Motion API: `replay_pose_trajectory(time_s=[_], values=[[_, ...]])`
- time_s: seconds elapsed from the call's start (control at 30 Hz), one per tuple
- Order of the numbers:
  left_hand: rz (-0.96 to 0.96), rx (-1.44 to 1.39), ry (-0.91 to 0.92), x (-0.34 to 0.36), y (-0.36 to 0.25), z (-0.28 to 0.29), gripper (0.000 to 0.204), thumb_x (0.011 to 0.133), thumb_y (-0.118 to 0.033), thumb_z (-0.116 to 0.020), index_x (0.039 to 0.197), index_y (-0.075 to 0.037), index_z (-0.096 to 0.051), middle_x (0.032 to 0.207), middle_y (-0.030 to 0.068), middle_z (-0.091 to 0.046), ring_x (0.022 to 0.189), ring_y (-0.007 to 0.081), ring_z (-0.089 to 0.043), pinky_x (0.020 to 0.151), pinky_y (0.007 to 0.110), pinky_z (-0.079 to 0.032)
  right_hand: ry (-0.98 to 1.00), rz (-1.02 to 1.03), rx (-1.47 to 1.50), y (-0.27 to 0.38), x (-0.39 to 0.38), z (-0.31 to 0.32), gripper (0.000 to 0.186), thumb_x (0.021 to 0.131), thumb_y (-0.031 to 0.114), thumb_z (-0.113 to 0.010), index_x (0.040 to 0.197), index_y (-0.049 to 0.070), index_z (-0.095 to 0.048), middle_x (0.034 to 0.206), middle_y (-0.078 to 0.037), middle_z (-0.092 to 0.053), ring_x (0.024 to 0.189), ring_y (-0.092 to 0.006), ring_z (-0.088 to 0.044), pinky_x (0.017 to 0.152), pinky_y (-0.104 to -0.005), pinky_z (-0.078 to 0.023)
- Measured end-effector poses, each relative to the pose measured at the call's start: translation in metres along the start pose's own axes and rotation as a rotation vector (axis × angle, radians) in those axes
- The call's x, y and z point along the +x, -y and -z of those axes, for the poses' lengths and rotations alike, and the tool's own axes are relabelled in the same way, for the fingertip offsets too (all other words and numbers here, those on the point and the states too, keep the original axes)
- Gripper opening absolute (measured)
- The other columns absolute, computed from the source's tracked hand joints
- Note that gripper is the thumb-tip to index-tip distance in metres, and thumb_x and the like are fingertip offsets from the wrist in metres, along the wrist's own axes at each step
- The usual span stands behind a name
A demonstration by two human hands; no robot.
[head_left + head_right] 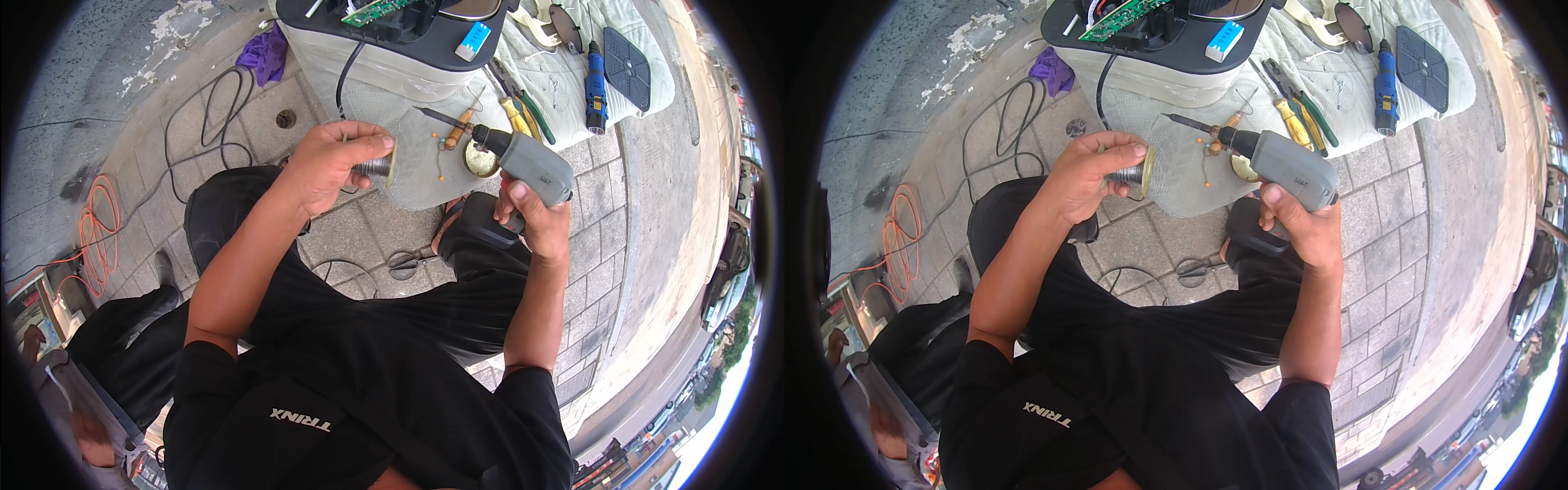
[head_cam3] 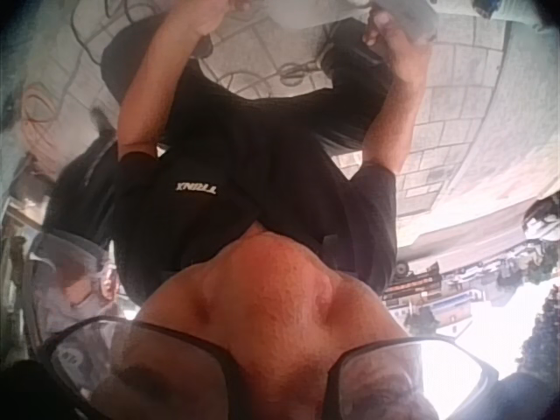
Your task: The person solders a green circuit board using a soldering iron and solder wire. They repeatedly apply solder to various points on the board while holding it in one hand and the iron in the other.
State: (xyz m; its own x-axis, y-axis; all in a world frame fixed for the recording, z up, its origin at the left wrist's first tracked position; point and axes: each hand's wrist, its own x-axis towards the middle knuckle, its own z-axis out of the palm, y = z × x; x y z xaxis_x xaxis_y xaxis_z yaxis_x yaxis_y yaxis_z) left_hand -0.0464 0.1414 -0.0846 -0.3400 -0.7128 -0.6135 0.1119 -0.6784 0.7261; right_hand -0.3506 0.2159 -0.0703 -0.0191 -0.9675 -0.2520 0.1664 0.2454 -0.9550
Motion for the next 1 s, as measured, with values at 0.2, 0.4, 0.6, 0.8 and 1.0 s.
replay_pose_trajectory(time_s=[0.2, 0.4, 0.6, 0.8, 1.0], values=[[0.002, -0.003, -0.004, -0.0005, -0.0014, -0.0022, 0.026, 0.090, -0.022, -0.079, 0.108, -0.004, -0.073, 0.093, 0.0003, -0.071, 0.080, 0.0088, -0.063, 0.062, 0.025, -0.048, -0.025, 0.005, -0.035, 0.0010, -0.0007, -0.0021, 0.036, 0.088, 0.019, -0.078, 0.111, -0.005, -0.063, 0.081, -0.009, -0.064, 0.059, -0.0147, -0.061, 0.054, -0.0293, -0.052], [0.018, 0.016, 0.005, -0.0014, -0.0031, -0.0028, 0.026, 0.092, -0.022, -0.075, 0.110, -0.004, -0.072, 0.098, 0.0011, -0.069, 0.086, 0.0108, -0.062, 0.066, 0.027, -0.048, -0.028, 0.028, -0.094, 0.0016, -0.0001, -0.0045, 0.042, 0.089, 0.026, -0.076, 0.110, -0.008, -0.060, 0.067, -0.008, -0.059, 0.054, -0.0168, -0.058, 0.055, -0.0307, -0.052], [0.017, 0.016, 0.011, -0.0005, -0.0029, -0.0021, 0.026, 0.093, -0.022, -0.075, 0.111, -0.004, -0.072, 0.097, 0.0008, -0.069, 0.085, 0.0104, -0.062, 0.066, 0.027, -0.048, -0.025, 0.029, -0.097, 0.0026, -0.0002, -0.0054, 0.042, 0.089, 0.025, -0.076, 0.110, -0.008, -0.060, 0.067, -0.008, -0.059, 0.054, -0.0166, -0.058, 0.055, -0.0307, -0.052], [0.012, 0.007, 0.019, 0.0008, -0.0018, -0.0014, 0.025, 0.093, -0.022, -0.074, 0.111, -0.004, -0.072, 0.098, 0.0004, -0.069, 0.085, 0.0101, -0.062, 0.065, 0.027, -0.048, -0.005, 0.019, -0.069, 0.0016, 0.0005, -0.0020, 0.039, 0.089, 0.023, -0.077, 0.110, -0.007, -0.062, 0.074, -0.008, -0.062, 0.056, -0.0150, -0.059, 0.055, -0.0294, -0.052], [0.006, 0.000, 0.024, 0.0016, -0.0017, -0.0026, 0.026, 0.094, -0.022, -0.074, 0.112, -0.004, -0.072, 0.098, 0.0001, -0.069, 0.086, 0.0100, -0.062, 0.066, 0.027, -0.047, -0.021, 0.033, -0.090, 0.0026, 0.0002, -0.0045, 0.043, 0.089, 0.026, -0.077, 0.110, -0.008, -0.060, 0.071, -0.009, -0.060, 0.054, -0.0162, -0.059, 0.054, -0.0304, -0.052]])
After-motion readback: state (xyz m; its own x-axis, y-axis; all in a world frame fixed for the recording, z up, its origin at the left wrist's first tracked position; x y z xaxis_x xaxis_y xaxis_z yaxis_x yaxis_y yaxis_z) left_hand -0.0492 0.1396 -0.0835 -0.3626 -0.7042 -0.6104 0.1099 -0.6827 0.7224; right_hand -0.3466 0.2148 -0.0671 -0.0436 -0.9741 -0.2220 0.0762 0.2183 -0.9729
